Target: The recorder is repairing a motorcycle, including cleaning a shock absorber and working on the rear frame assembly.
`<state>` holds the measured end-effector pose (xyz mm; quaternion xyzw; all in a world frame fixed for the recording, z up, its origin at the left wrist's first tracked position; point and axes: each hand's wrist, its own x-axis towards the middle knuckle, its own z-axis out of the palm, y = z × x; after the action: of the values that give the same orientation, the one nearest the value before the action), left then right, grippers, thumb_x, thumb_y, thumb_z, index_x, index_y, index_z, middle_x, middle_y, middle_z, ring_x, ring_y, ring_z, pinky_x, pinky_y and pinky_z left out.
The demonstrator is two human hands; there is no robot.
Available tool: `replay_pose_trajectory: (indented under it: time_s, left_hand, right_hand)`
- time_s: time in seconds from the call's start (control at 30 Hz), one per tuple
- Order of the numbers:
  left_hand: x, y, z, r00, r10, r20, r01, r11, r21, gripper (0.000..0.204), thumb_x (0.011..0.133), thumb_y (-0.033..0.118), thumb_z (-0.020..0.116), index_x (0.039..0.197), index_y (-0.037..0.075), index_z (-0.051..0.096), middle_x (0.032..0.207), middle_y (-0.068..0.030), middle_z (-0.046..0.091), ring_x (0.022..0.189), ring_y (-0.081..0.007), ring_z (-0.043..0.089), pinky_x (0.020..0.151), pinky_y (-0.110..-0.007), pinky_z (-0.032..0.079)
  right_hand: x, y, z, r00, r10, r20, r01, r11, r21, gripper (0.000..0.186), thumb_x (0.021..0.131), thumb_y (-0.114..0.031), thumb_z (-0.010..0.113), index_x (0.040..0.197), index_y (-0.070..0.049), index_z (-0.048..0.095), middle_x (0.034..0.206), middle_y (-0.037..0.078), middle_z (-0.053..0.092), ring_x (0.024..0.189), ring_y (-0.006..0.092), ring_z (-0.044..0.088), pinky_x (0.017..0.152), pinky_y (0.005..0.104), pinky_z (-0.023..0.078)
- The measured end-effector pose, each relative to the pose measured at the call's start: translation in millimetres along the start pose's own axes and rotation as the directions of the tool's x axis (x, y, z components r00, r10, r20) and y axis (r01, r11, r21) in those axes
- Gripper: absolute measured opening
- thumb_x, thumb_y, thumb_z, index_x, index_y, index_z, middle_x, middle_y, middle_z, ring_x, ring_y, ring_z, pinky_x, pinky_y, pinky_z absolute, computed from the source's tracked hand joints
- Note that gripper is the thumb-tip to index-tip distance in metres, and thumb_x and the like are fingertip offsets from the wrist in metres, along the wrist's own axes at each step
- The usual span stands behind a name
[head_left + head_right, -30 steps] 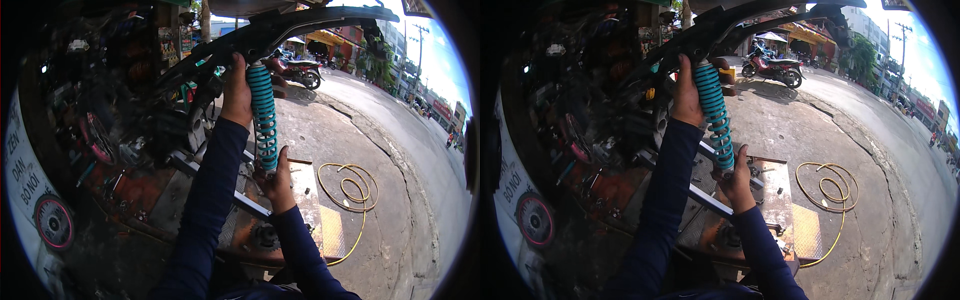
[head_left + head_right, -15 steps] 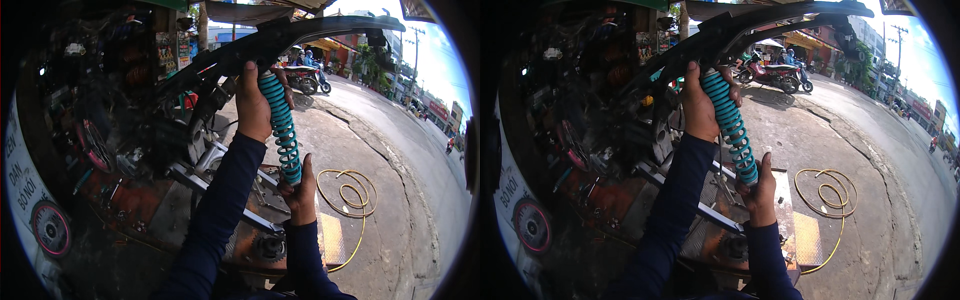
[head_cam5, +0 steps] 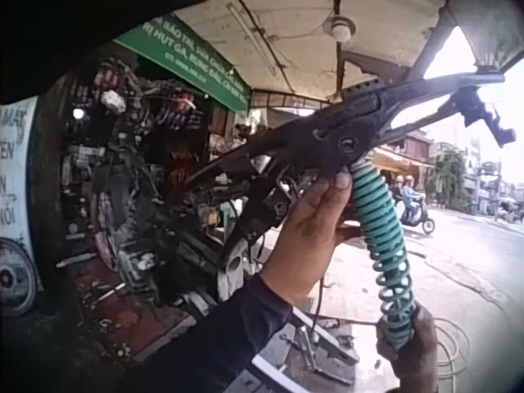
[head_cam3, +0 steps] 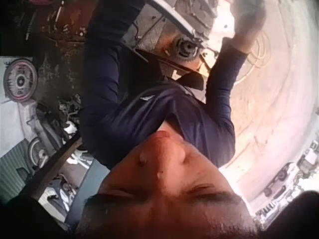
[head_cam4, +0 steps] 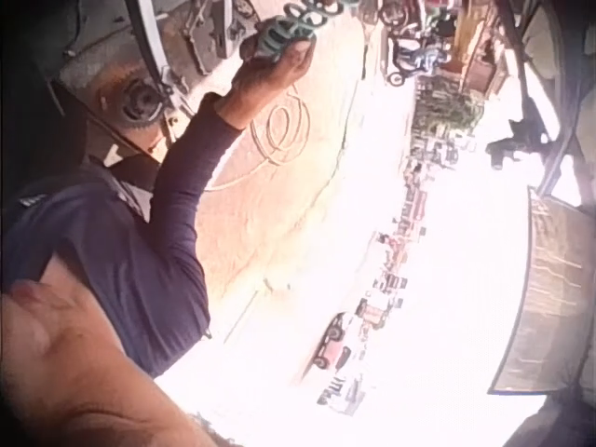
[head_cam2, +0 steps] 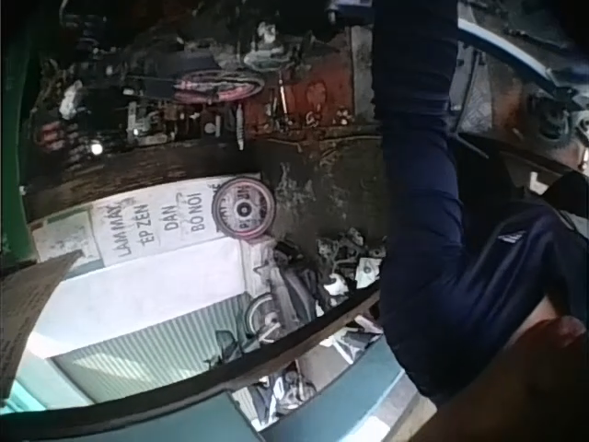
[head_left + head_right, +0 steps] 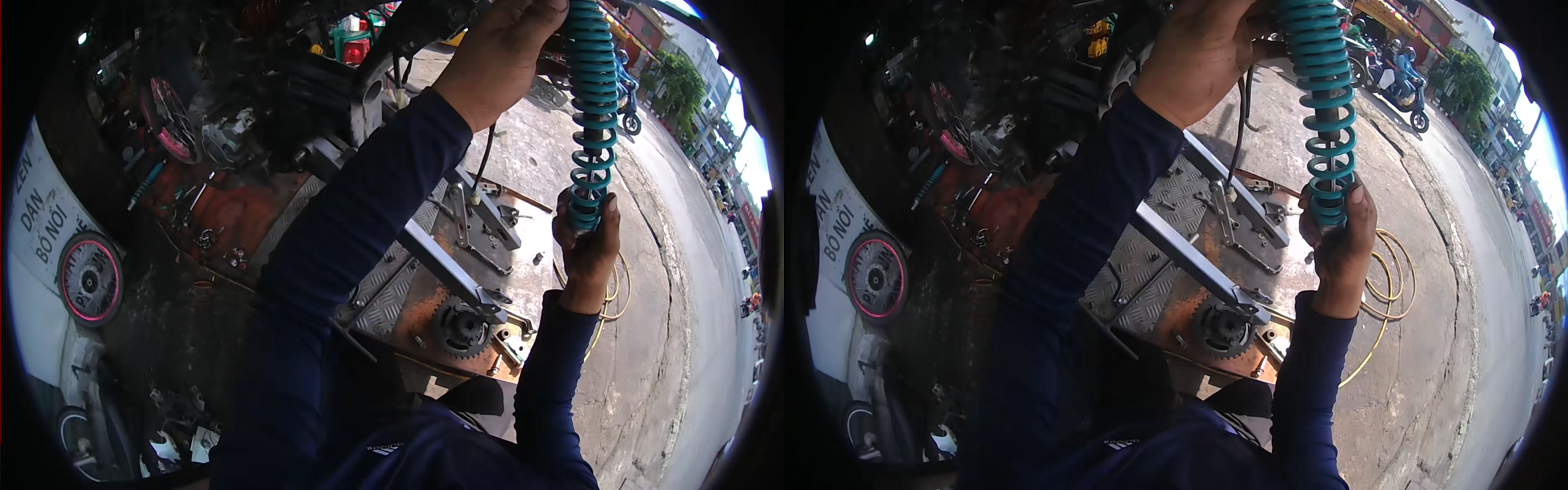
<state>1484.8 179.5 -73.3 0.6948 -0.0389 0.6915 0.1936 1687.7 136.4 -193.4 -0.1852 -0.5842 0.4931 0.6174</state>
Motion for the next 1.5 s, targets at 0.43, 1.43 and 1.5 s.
replay_pose_trajectory:
  time_s: [0.43, 1.43, 1.5]
  left_hand:
    - [-379.8, 140.6, -65.2, 0.58, -0.747, -0.324, 0.544, 0.06, 0.837, 0.012, 0.073, 0.004, 0.071, 0.083, -0.001, 0.066, 0.088, -0.011, 0.064, 0.082, -0.0311, 0.06, 0.073, -0.041, 0.049]
    - [41.1, 71.7, -5.6, 0.96, 0.277, 0.044, -0.23, 0.688, 0.688, 0.024, 0.078, 0.001, 0.074, 0.101, 0.001, 0.067, 0.09, -0.0077, 0.07, 0.078, -0.0144, 0.07, 0.069, -0.025, 0.054]
    - [40.1, 71.5, -3.6, 0.941, 0.323, 0.105, -0.293, 0.617, 0.73, 0.026, 0.077, 0.001, 0.075, 0.102, 0.002, 0.067, 0.089, -0.009, 0.07, 0.076, -0.0171, 0.07, 0.068, -0.027, 0.054]
  right_hand:
    - [-5.1, -2.1, 7.3, 0.991, -0.123, -0.059, 0.109, 0.975, -0.196, 0.046, 0.096, -0.04, 0.054, 0.11, 0.004, 0.057, 0.082, 0.013, 0.063, 0.052, 0.0095, 0.049, 0.044, 0.0209, 0.034]
    - [-8.4, -8.3, 8.3, 0.998, -0.056, -0.019, 0.054, 0.993, -0.1, 0.037, 0.09, -0.032, 0.068, 0.1, 0.002, 0.057, 0.076, 0.007, 0.064, 0.05, 0.0067, 0.049, 0.043, 0.021, 0.039]
    - [-8.2, -8.2, 8.3, 1.0, -0.019, -0.023, 0.017, 0.996, -0.089, 0.035, 0.09, -0.031, 0.067, 0.1, 0.001, 0.057, 0.076, 0.006, 0.063, 0.05, 0.0066, 0.049, 0.043, 0.021, 0.039]
